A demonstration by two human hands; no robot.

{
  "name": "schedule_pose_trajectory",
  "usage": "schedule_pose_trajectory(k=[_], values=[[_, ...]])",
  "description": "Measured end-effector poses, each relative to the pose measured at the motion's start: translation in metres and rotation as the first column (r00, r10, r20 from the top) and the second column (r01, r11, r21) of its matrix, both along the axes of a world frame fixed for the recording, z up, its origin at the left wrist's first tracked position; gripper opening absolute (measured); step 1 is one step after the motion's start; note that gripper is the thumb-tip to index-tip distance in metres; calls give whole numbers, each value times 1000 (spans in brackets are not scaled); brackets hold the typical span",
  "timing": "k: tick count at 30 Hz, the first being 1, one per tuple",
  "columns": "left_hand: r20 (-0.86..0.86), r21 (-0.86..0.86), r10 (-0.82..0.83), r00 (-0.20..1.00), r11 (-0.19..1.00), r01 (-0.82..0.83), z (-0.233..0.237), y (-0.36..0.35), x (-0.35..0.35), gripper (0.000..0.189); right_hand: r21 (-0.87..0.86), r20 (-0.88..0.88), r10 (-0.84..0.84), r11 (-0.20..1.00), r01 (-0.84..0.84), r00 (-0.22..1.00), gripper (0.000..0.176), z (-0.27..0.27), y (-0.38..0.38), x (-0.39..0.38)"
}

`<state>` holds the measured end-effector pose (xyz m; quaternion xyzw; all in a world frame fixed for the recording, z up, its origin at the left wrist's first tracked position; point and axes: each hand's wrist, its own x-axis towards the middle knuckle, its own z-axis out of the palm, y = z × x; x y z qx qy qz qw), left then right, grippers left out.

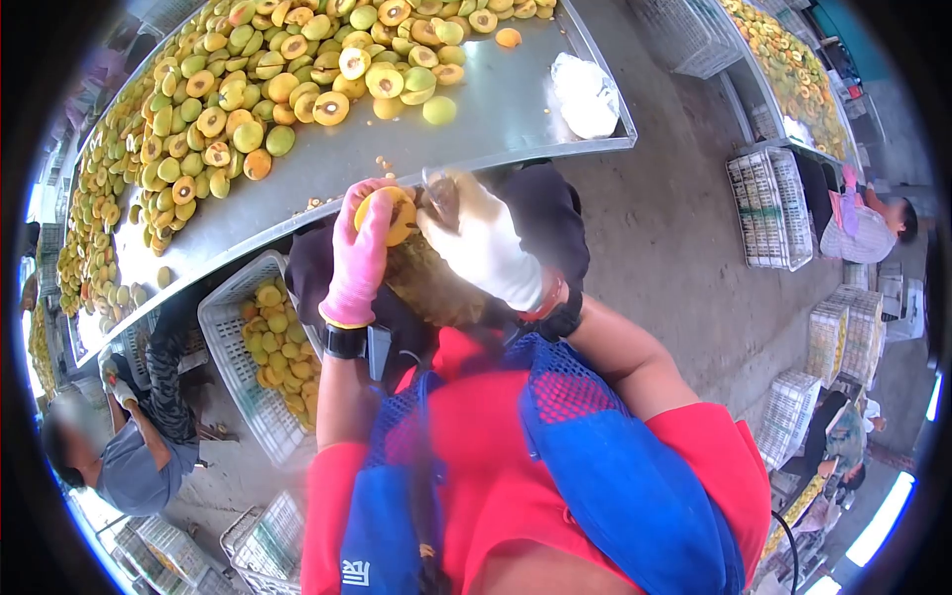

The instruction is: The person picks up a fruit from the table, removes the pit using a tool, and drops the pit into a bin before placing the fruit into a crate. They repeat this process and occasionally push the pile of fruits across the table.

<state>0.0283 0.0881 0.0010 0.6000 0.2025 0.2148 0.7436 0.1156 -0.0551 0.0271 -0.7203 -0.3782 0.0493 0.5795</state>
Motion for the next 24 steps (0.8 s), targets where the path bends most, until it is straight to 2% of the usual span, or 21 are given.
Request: schedule_pose_trajectory(k=[1,4,5,8,11,14,15,16,18,20,24], values=[[26,28,3,1000,1000,-4,4,-6,0,22,36,-4,-4,999,4,1000,28,-4,2,-1],[-58,307,5,998,952,13,17,-17,-3,20,163,-45,23,987,-16,999,26,-24,12,1],[6,323,46,999,945,-46,19,-24,-1,18,180,-44,19,984,-11,999,26,-30,11,0],[-121,158,-58,991,984,77,19,-25,-4,21,175,-2,-28,984,28,1000,24,-20,6,-5],[-9,256,55,998,965,-51,13,-34,2,29,154,-25,-19,988,23,1000,23,-14,3,-10],[162,286,97,982,948,-140,12,-34,6,40,106,-60,79,992,-73,995,20,-7,-5,-13],[178,215,84,980,969,-122,13,-29,8,47,106,19,67,992,-68,998,19,-2,-7,-19],[135,20,93,986,995,-97,18,-28,5,52,105,99,54,992,-65,994,20,4,-10,-26],[188,-9,65,980,998,-65,23,-21,2,68,-25,3,132,991,-132,991,19,7,-15,-28],[198,-34,71,978,997,-65,31,-23,-3,63,-149,-36,186,971,-189,982,21,-1,-18,-26],[228,16,63,972,998,-69,34,-32,-5,61,-197,-70,204,957,-214,976,19,8,-19,-24]])
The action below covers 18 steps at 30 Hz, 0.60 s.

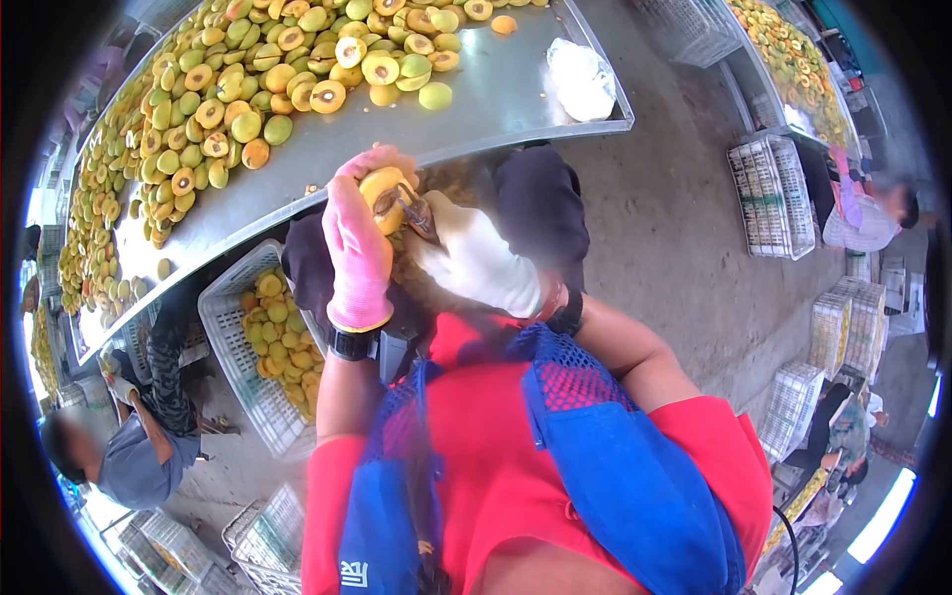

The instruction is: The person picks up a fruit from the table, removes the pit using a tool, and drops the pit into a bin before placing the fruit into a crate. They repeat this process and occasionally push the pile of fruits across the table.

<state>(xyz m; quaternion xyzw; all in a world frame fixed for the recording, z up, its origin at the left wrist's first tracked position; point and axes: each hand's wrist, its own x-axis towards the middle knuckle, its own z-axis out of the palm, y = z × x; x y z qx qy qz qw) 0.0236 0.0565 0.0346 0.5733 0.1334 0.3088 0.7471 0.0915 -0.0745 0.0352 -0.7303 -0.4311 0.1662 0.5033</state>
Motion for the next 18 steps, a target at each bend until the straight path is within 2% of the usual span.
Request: schedule_pose_trajectory(k=[3,5,8,11,14,16,18], values=[[44,1,-12,999,1000,12,-5,-1,0,61,22,-2,5,1000,-5,1000,20,-5,3,-2],[8,49,30,1000,998,-31,-5,-6,2,68,70,15,3,998,-4,1000,23,-11,4,-4],[-35,74,81,996,994,-79,-5,-11,5,73,86,-174,61,995,-47,983,27,-10,4,-4],[-34,85,83,996,993,-80,-9,-11,6,73,-9,-250,67,997,-71,966,33,-12,3,-3],[-33,126,44,998,991,-40,-9,-8,4,73,-80,-248,70,993,-93,966,35,-12,2,-7],[-35,141,20,999,990,-15,-9,-7,4,72,-37,-136,135,989,-142,981,36,-21,2,-7],[-33,140,9,999,990,-4,-11,-5,3,71,-64,-100,165,983,-172,981,36,-21,3,-5]])
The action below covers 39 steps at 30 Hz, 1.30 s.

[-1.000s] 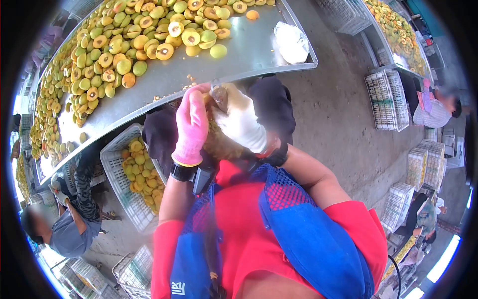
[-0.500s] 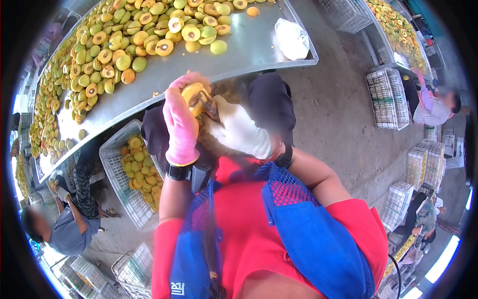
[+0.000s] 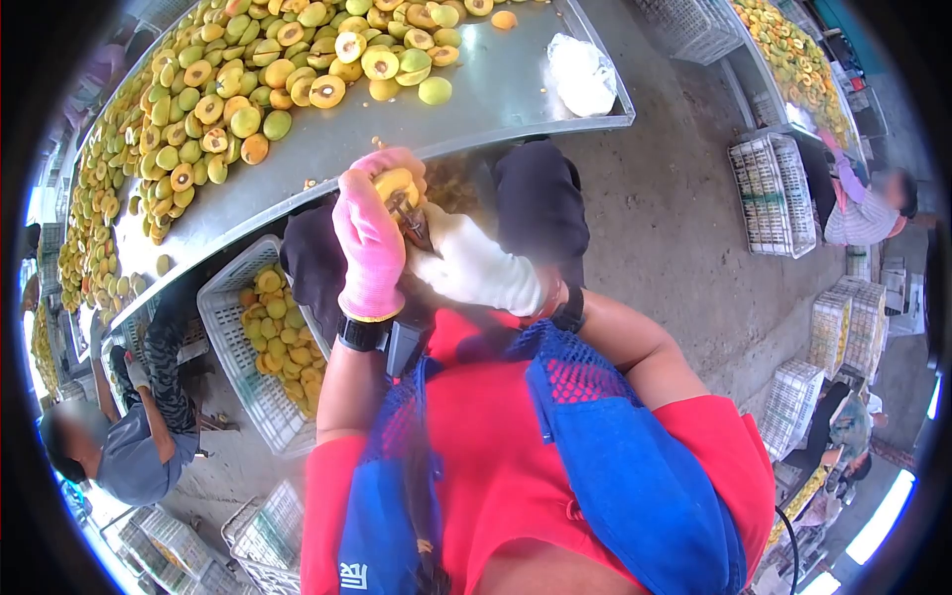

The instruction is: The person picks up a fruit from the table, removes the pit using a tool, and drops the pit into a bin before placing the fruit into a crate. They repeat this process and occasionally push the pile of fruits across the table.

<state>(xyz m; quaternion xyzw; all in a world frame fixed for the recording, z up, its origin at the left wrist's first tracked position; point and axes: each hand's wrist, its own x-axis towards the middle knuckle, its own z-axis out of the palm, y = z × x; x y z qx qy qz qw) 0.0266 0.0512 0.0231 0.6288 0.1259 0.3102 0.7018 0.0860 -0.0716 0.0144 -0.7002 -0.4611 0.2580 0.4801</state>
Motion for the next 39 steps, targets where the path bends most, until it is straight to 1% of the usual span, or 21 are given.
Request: schedule_pose_trajectory(k=[2,5,7,9,10,12,14,17,20,24,25,26,28,29,32,33,34,35,36,38,39], values=[[-8,-1,31,999,1000,-31,-1,-2,2,71,-104,-29,3,995,-6,1000,36,10,0,1],[-28,16,36,999,999,-35,-1,-4,3,72,161,-54,-45,986,53,997,14,-32,7,-4],[-34,21,10,999,1000,-9,-1,-4,2,73,237,-153,-7,971,43,988,11,-25,7,-3],[-26,15,-30,999,999,30,-1,-1,1,75,179,-354,75,984,-11,932,9,-15,7,0],[-14,-28,-55,998,998,55,1,-1,-1,73,88,-505,109,993,-74,856,9,-7,2,4],[11,-114,-110,994,987,110,5,-1,-4,68,5,-737,138,980,-199,662,9,8,-6,10],[42,-94,-168,985,981,171,3,1,-5,69,20,-883,156,955,-297,442,8,20,-11,16],[36,-36,-261,965,964,262,6,8,-8,67,52,-914,184,937,-346,361,7,25,-16,20],[2,34,-337,941,941,337,5,14,-12,64,40,-878,220,919,-393,425,8,19,-17,22],[-55,125,-397,916,908,401,-5,25,-13,62,-15,-780,273,891,-453,564,9,16,-12,23],[-98,125,-431,897,889,441,-4,25,-13,62,-33,-751,284,885,-465,595,9,15,-12,23],[-96,80,-434,896,894,442,-6,25,-15,62,-52,-724,294,879,-474,624,9,13,-12,22],[-87,-7,-441,893,897,442,-6,23,-15,64,62,-796,346,863,-502,497,8,1,-13,23],[-73,-48,-389,918,921,387,-5,18,-17,73,118,-825,370,852,-510,428,8,-4,-14,23],[35,-275,-312,949,910,310,-6,29,-18,84,47,-857,314,838,-544,408,9,16,-18,22],[47,-254,-159,986,953,166,-2,35,-19,87,32,-778,360,841,-540,514,10,11,-17,20],[62,-236,-2,998,972,16,2,44,-21,90,19,-684,401,845,-535,609,11,0,-16,16],[35,-292,120,992,951,-104,-3,57,-31,89,7,-578,436,848,-529,690,13,-10,-16,12],[36,-229,175,984,960,-162,0,68,-43,84,-15,-464,408,884,-467,787,14,-17,-17,9],[-111,-57,408,906,908,-416,6,84,-71,75,-27,-209,313,945,-325,927,18,-27,-19,7],[-199,134,477,856,878,-459,-1,106,-95,68,-238,-210,258,922,-305,943,24,-22,-21,9]])
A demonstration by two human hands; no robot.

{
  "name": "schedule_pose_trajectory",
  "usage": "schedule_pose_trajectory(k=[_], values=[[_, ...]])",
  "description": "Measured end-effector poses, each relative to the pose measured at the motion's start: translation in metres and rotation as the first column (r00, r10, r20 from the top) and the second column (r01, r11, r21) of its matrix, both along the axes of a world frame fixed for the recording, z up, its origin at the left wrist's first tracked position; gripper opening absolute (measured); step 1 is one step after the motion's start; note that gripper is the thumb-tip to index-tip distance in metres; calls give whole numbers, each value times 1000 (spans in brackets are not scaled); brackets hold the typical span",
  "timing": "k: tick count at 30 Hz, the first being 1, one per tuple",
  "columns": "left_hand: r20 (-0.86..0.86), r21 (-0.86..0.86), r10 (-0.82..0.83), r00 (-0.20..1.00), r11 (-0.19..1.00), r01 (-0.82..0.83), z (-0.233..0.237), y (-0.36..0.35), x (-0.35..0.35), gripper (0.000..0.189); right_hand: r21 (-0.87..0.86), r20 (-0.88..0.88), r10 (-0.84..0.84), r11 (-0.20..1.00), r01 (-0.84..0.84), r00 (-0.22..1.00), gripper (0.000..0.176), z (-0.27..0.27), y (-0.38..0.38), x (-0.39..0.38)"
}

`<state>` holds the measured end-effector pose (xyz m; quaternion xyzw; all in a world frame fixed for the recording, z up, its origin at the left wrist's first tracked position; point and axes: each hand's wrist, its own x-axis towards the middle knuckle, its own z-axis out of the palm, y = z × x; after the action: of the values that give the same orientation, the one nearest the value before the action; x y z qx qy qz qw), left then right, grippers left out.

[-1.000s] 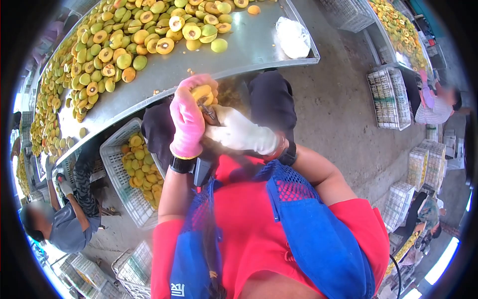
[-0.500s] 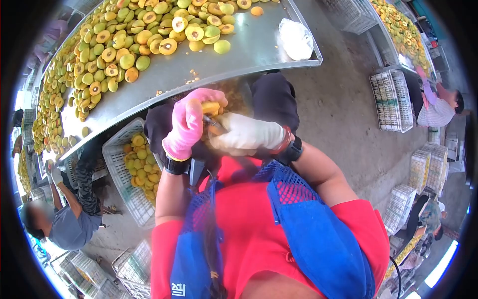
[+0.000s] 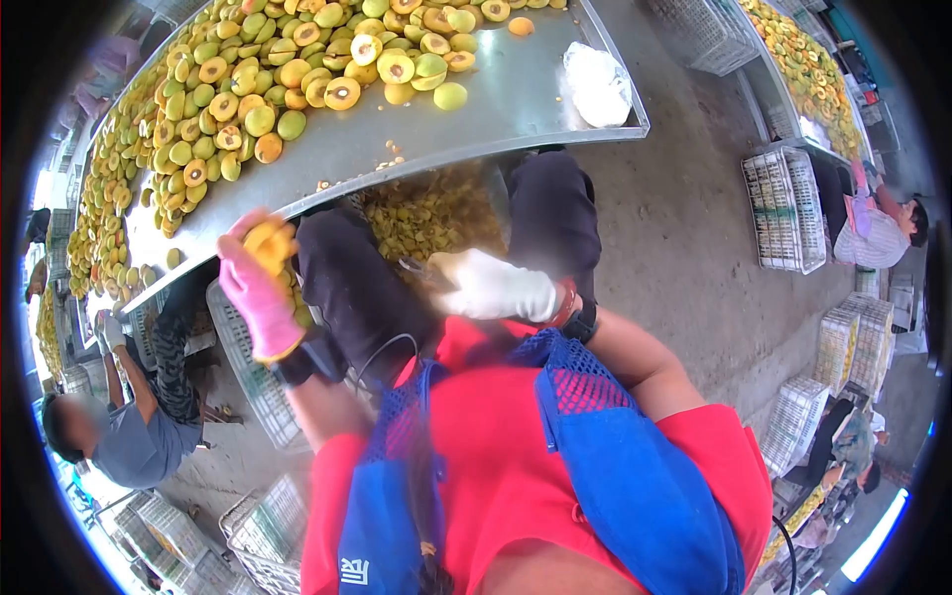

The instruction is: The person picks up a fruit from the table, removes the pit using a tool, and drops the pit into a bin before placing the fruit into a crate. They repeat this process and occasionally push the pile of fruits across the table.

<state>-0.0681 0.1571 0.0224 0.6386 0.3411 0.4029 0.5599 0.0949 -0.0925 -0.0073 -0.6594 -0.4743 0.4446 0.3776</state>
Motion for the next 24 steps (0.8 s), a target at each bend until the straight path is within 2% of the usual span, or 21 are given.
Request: schedule_pose_trajectory(k=[1,2,3,4,6,7,9,11,13,15,16,17,18,22,23,24], values=[[-161,136,64,985,990,-42,-7,19,-22,61,4,40,-5,1000,5,999,25,-2,-2,1],[-505,205,144,851,978,-44,9,22,-36,57,9,80,-12,1000,11,997,26,-7,-4,0],[-769,271,230,596,962,-22,24,26,-45,52,15,120,-18,1000,16,993,28,-10,-4,0],[-743,394,314,591,919,8,13,40,-53,51,-30,53,-38,999,39,998,30,-3,-2,0],[-659,619,472,586,783,66,-19,66,-68,50,0,59,-95,995,95,994,29,-14,2,-4],[-681,402,346,645,913,-64,7,46,-37,51,15,63,-124,992,123,990,29,-16,5,-5],[-675,328,238,699,945,-5,0,51,2,53,37,72,-151,988,148,986,28,-17,8,-6],[-644,203,78,761,977,72,-30,76,47,57,75,66,-178,982,173,982,27,-17,11,-6],[-673,211,16,739,962,172,-60,101,98,68,127,47,-216,970,209,975,26,-18,13,-5],[-548,261,79,833,962,81,-116,127,150,67,106,3,-241,965,239,970,24,-17,12,-3],[-456,-106,-126,881,991,87,-128,139,168,61,83,-5,-248,965,248,969,23,-16,11,-1],[-292,-457,-287,912,880,131,-139,152,185,55,60,-11,-257,964,257,966,23,-15,10,1],[-87,-675,-320,943,716,180,-173,174,200,46,83,10,-259,963,258,966,24,-20,9,2],[-194,-529,9,981,841,-112,-183,160,253,55,30,-21,-284,958,284,959,26,-25,7,7],[-310,-514,-26,950,846,-144,-179,162,257,61,17,-7,-288,958,288,958,26,-26,6,7],[-341,-390,21,940,907,-162,-180,159,262,63,5,7,-288,958,288,958,25,-26,6,7]])
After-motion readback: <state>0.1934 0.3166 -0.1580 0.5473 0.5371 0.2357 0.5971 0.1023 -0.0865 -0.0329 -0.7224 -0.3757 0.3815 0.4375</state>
